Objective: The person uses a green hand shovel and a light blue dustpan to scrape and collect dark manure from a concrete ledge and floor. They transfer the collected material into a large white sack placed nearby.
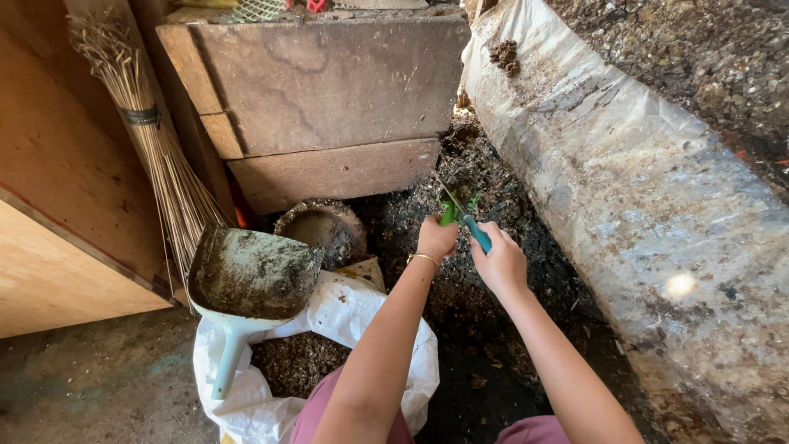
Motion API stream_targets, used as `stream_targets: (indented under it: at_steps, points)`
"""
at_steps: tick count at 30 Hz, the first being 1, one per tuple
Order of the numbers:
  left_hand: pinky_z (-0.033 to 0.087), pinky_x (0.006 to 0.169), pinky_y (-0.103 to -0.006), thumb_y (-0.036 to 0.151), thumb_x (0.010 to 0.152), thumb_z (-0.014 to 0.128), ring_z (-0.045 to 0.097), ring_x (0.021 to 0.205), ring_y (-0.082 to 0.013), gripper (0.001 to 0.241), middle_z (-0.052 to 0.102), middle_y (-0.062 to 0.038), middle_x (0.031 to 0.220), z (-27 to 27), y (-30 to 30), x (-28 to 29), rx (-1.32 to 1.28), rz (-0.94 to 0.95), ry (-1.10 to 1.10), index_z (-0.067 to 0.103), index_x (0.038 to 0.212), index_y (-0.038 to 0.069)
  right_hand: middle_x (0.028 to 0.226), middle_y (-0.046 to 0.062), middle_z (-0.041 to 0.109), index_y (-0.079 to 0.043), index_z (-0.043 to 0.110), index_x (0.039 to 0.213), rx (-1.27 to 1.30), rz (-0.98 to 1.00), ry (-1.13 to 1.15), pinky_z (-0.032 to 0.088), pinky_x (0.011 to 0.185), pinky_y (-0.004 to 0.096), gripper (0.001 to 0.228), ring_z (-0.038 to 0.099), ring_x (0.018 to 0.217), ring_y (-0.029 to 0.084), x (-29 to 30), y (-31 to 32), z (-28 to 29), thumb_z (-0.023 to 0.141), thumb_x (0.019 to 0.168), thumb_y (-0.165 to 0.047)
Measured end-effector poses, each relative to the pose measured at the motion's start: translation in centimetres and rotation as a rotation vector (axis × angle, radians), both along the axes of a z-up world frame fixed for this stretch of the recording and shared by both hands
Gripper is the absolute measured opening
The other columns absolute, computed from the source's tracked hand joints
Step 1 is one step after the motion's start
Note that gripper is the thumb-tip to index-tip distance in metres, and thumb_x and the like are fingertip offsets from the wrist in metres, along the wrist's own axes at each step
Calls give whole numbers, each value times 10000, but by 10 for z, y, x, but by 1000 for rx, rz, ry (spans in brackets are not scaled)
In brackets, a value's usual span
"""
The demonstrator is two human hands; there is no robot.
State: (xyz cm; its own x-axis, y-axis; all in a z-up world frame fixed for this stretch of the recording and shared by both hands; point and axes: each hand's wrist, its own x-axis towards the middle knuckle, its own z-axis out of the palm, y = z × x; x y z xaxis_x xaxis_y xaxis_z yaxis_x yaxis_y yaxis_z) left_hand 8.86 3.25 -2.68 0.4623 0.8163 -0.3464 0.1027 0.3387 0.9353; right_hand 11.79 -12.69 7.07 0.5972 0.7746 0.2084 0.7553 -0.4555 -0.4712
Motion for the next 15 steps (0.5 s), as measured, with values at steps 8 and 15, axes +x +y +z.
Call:
stream_targets:
  at_steps: [8, 15]
  points:
    - [645, 430, -386, 117, 806, 595, 710, 570, -324, 580, 683, -260, 951, 23, -16, -17, 106, 16, 39, 526, 1347, -81, 1039, 213, 660, -115, 583, 1287, 49, 62, -78, 607, 643, 526, 295, 732, 869, 433, 16, 27, -24, 585, 1037, -273]
    - [619, 885, -507, 196, 773, 539, 722, 1023, -419, 538, 718, -263, 1077, 14, -21, -13, 296, 26, 261, 640, 1259, -11, 1022, 247, 655, -71, 548, 1277, 95, 71, -132, 613, 640, 552, 278, 730, 856, 458, 32, 54, -40, 582, 1045, -219]
